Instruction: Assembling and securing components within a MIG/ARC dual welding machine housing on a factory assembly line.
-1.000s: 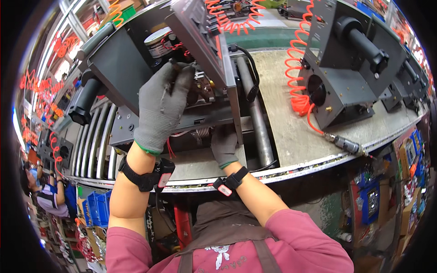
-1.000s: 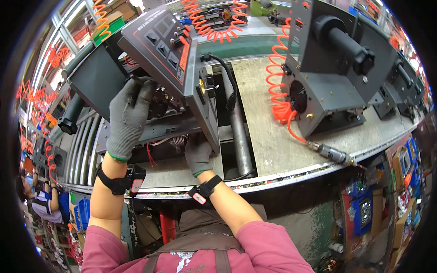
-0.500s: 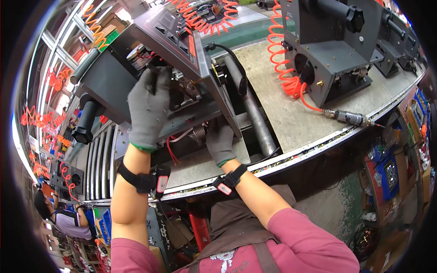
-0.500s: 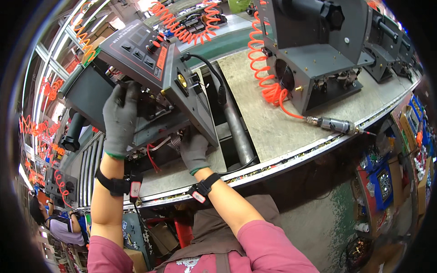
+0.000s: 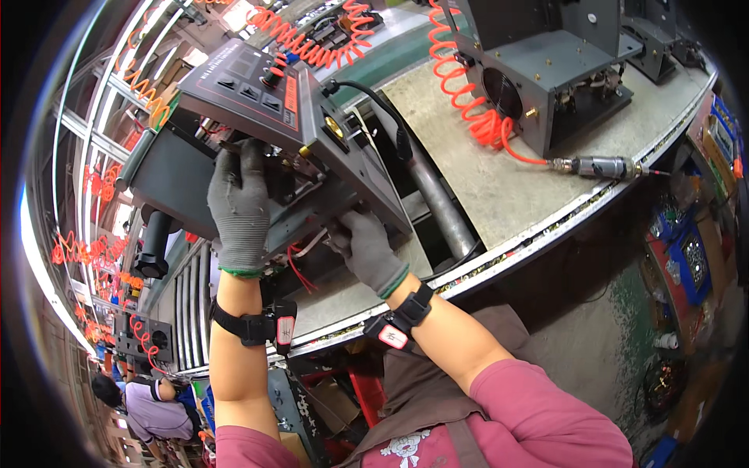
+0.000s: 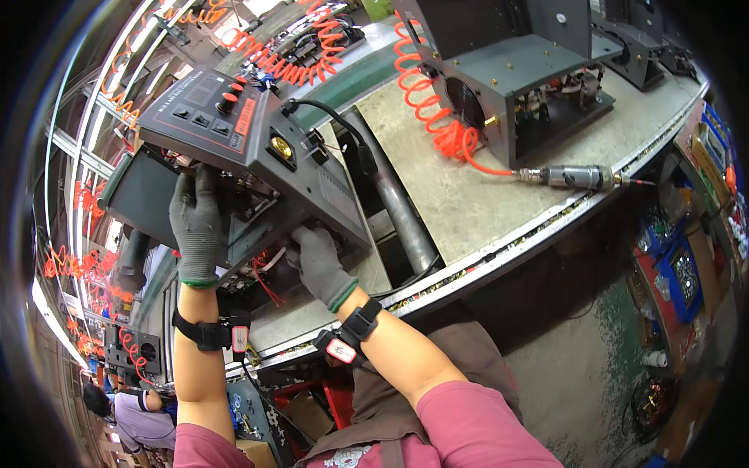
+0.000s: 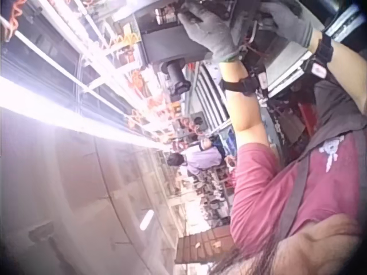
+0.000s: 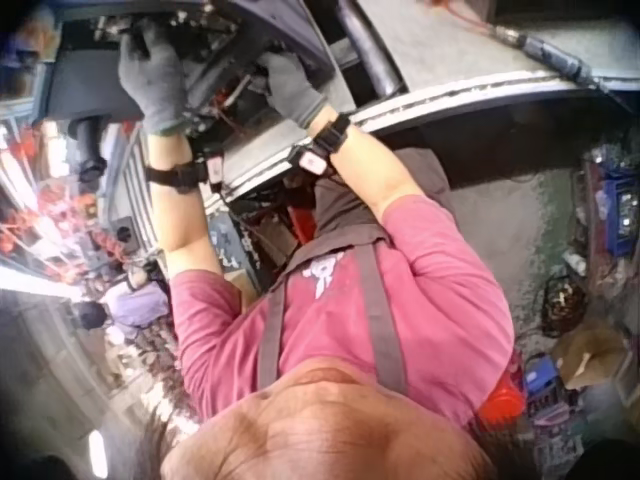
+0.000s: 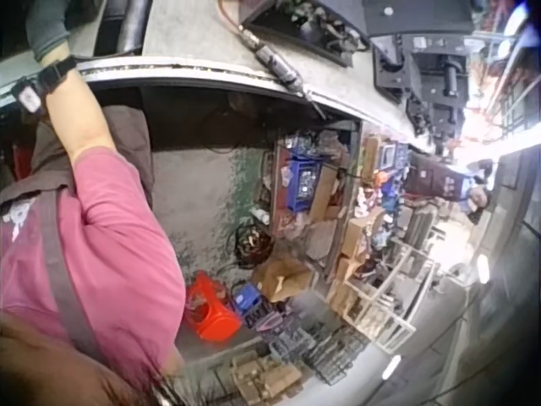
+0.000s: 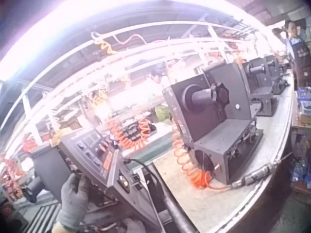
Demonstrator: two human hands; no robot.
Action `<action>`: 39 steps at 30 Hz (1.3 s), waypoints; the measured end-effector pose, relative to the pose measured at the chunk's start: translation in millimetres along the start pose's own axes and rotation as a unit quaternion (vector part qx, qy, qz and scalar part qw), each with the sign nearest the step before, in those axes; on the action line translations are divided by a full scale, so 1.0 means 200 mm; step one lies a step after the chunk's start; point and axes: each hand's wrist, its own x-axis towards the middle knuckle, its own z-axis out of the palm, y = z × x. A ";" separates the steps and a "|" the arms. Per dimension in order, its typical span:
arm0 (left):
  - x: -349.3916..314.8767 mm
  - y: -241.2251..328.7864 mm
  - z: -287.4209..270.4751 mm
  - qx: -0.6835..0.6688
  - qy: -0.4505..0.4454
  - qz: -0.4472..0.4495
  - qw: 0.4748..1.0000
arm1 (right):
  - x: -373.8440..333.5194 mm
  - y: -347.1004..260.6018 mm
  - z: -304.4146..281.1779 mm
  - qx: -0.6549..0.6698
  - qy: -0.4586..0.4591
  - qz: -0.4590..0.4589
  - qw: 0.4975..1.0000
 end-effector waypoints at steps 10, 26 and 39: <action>0.00 0.00 -0.02 0.029 0.000 0.003 1.000 | 0.00 0.00 -0.02 0.058 -0.083 0.068 0.993; -0.04 0.02 0.02 -0.014 0.019 0.055 0.998 | 0.04 -0.02 -0.07 -0.403 -0.079 -0.224 0.884; -0.01 0.04 -0.01 -0.074 -0.003 0.002 0.997 | 0.01 0.08 -0.09 -0.439 -0.094 -0.220 0.866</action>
